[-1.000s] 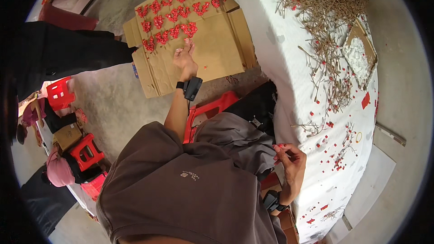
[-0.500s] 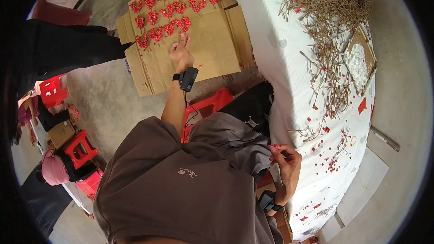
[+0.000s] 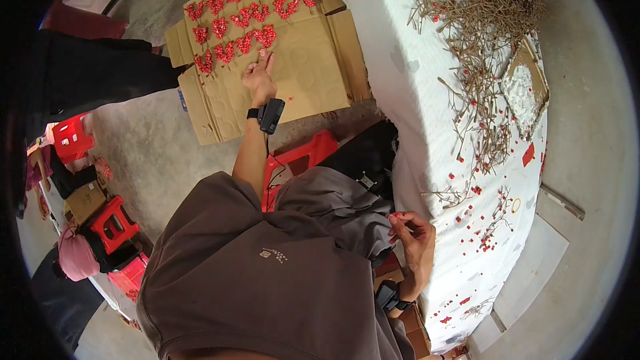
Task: Assembling decorative berry branches by dipping bare branches into glue and then into a box of red beads.
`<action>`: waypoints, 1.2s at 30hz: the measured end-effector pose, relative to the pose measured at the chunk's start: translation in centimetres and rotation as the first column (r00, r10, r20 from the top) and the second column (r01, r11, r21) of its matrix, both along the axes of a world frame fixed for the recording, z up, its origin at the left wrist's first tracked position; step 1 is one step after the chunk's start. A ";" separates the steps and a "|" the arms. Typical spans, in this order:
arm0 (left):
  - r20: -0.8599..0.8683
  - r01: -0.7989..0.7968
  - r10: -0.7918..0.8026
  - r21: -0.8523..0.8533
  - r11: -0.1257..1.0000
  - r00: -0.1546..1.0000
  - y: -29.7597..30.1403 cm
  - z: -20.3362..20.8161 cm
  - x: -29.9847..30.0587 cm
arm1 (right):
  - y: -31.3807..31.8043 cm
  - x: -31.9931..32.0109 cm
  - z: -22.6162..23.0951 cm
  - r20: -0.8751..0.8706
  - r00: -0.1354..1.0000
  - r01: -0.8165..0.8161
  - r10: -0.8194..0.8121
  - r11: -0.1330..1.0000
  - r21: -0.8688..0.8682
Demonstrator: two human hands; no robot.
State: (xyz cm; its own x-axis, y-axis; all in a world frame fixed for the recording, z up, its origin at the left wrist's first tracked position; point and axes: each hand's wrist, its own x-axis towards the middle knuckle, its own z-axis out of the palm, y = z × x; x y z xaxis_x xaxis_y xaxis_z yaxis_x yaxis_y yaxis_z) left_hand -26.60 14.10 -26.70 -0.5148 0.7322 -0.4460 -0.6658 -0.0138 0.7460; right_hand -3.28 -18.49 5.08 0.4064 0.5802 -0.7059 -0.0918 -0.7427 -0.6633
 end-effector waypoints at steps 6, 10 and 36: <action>0.042 0.048 -0.046 -0.054 0.997 0.998 0.1 0.8 -0.4 | 0.3 -0.3 0.0 -0.003 1.000 0.020 -0.020 1.000 -0.012; 0.039 0.088 -0.086 -0.057 0.994 0.996 -0.6 1.2 -1.2 | 0.3 -0.5 -0.1 -0.003 1.000 -0.007 0.007 1.000 0.002; -0.393 0.934 -0.910 0.258 -0.246 -0.131 -18.9 28.5 14.6 | -3.8 -0.3 0.5 0.074 0.922 0.287 -0.379 0.801 0.526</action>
